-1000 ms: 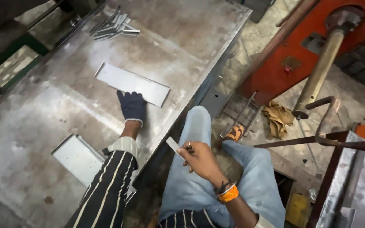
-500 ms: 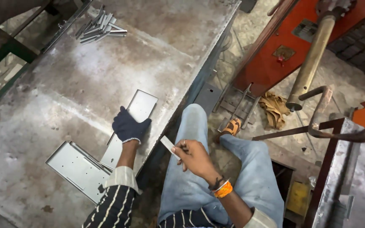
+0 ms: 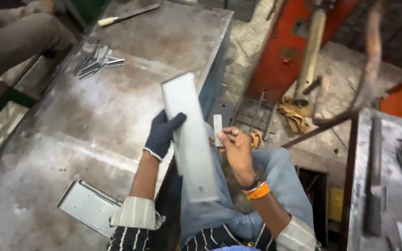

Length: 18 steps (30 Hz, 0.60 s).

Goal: Using a spot welding machine to fuse small metal components onto a metal tray.

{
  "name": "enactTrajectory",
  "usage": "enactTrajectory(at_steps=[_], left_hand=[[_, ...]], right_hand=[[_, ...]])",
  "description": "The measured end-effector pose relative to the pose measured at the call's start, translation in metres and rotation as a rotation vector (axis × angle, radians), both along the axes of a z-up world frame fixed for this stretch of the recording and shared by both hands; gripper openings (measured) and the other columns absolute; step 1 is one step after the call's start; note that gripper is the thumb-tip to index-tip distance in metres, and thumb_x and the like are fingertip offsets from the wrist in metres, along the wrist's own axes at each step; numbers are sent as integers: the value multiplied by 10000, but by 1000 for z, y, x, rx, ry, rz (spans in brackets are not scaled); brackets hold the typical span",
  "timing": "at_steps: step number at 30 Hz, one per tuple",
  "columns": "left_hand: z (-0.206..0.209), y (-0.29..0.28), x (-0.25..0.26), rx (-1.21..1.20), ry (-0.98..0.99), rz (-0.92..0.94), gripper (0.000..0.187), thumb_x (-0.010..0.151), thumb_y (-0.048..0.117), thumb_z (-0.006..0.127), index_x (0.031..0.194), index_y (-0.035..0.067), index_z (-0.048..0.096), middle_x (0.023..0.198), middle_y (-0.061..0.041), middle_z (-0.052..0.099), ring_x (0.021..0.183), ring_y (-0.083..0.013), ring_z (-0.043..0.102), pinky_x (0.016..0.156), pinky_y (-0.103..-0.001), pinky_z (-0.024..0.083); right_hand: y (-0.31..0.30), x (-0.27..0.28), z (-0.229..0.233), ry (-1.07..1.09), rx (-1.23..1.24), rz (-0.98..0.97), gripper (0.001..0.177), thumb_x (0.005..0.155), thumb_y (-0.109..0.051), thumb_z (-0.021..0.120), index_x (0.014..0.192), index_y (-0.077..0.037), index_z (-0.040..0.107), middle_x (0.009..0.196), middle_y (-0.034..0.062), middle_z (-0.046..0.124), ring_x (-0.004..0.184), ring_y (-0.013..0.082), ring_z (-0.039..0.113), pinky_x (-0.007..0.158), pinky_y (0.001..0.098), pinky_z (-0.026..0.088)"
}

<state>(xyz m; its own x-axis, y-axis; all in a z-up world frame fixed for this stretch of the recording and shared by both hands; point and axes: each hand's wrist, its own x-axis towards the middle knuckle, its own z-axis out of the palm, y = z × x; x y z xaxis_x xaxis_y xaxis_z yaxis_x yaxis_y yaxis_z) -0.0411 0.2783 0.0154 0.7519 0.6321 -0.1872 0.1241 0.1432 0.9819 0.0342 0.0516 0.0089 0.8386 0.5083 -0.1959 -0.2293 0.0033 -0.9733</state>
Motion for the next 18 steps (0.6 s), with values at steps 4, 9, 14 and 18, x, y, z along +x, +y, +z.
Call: enactTrajectory(at_steps=[4,9,14,18], left_hand=[[6,-65,13,-326,-169,-174,376,857,155,785,1170,-39,708,1028,-126,760,855,-191,723,757,-327,590],[4,-144,26,-497,-87,-342,338,856,126,762,1143,-45,715,997,-135,769,820,-224,737,728,-352,605],[-2,-214,38,-495,13,-613,363,834,98,753,1172,-17,690,1008,-120,761,811,-205,736,712,-340,606],[-30,-255,63,-538,79,-681,366,866,101,753,1198,-39,682,1029,-136,753,828,-222,724,734,-345,597]], right_hand=[[-49,2,3,-27,-37,-115,177,958,-138,678,1065,2,677,898,41,769,745,85,711,601,231,522],[-128,-7,11,63,-143,-251,198,926,-139,724,1039,23,710,849,46,763,641,85,672,540,240,504],[-211,-14,-12,131,-151,-367,212,921,-142,738,1037,32,703,811,61,745,595,104,668,515,255,509],[-279,-17,-37,146,-80,-508,195,949,-138,692,1057,19,649,828,59,762,649,112,705,534,243,521]])
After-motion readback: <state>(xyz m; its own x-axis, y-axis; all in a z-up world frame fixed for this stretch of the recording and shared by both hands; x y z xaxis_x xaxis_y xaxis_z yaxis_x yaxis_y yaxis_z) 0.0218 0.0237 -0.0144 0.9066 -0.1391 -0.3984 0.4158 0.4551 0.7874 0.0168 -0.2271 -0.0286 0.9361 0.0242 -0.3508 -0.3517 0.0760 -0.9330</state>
